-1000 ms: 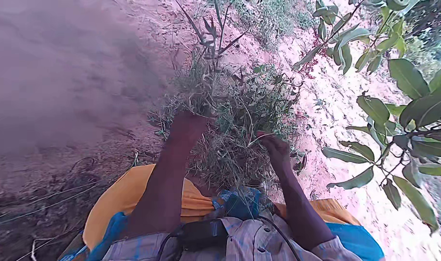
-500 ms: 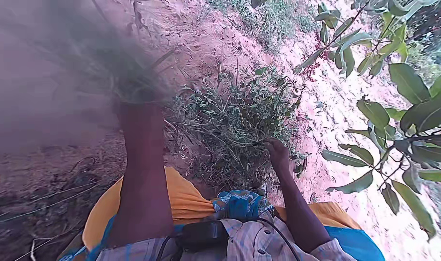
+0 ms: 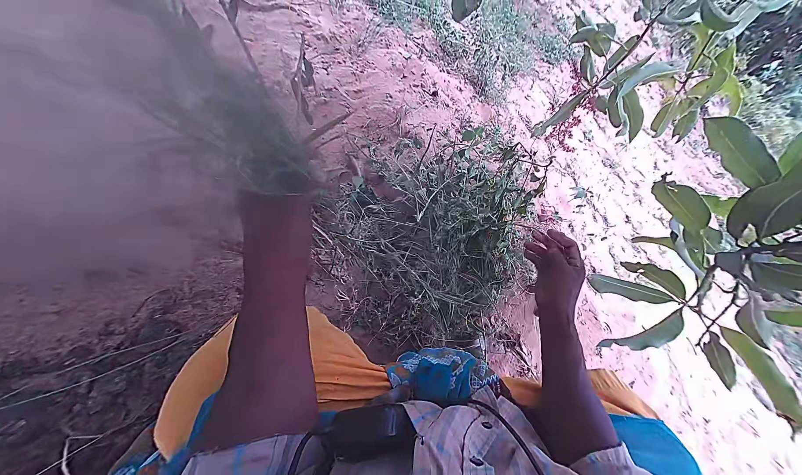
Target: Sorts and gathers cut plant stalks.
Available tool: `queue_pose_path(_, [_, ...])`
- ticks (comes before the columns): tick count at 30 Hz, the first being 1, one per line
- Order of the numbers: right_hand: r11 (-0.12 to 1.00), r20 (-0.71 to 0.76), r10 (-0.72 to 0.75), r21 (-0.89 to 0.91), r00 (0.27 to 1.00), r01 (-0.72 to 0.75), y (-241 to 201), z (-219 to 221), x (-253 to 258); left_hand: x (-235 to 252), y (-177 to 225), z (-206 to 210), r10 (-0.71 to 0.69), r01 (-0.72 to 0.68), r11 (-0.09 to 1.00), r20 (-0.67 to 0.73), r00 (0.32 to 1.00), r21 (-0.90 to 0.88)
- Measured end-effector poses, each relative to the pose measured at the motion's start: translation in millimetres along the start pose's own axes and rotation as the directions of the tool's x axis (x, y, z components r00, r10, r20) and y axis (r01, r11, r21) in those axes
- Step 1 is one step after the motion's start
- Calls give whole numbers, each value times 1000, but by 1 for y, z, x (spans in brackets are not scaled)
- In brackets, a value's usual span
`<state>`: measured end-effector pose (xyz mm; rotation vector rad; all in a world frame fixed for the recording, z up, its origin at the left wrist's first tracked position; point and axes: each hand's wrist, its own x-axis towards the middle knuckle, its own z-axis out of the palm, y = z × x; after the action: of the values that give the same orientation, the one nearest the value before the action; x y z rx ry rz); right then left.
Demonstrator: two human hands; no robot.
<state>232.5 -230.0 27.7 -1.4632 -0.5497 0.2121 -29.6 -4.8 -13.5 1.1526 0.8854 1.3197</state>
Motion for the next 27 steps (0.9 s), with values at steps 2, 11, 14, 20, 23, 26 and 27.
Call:
queue_pose_path(2, [980,-52,-185,69,981,188,-36,-3,4,1,1,0,-5,5,1000,-3,1000,2])
queue_pose_path(11, [870,314,227,-492,922,-47,26,-14,-1,-6,4,10,-6,4,998,31,1000,56])
queue_pose_path(14, [585,344,547,-809,763,-55,62,2,-17,-3,4,9,-24,24,998,3,1000,61])
queue_pose_path(20, [688,458,640,-699,617,-195,67,15,-26,-2,-1,10,-23,22,999,42,999,36])
queue_pose_path(23, [730,464,667,-565,584,-385,67,30,-27,-3,-3,8,-16,14,1000,64,998,26])
queue_pose_path(26, [740,484,669,-502,564,-448,74,49,-20,-1,-3,7,-12,11,1000,52,999,14])
queue_pose_path(27, [734,484,678,-490,553,-471,77,57,-15,-1,-3,7,-18,17,1000,40,999,11])
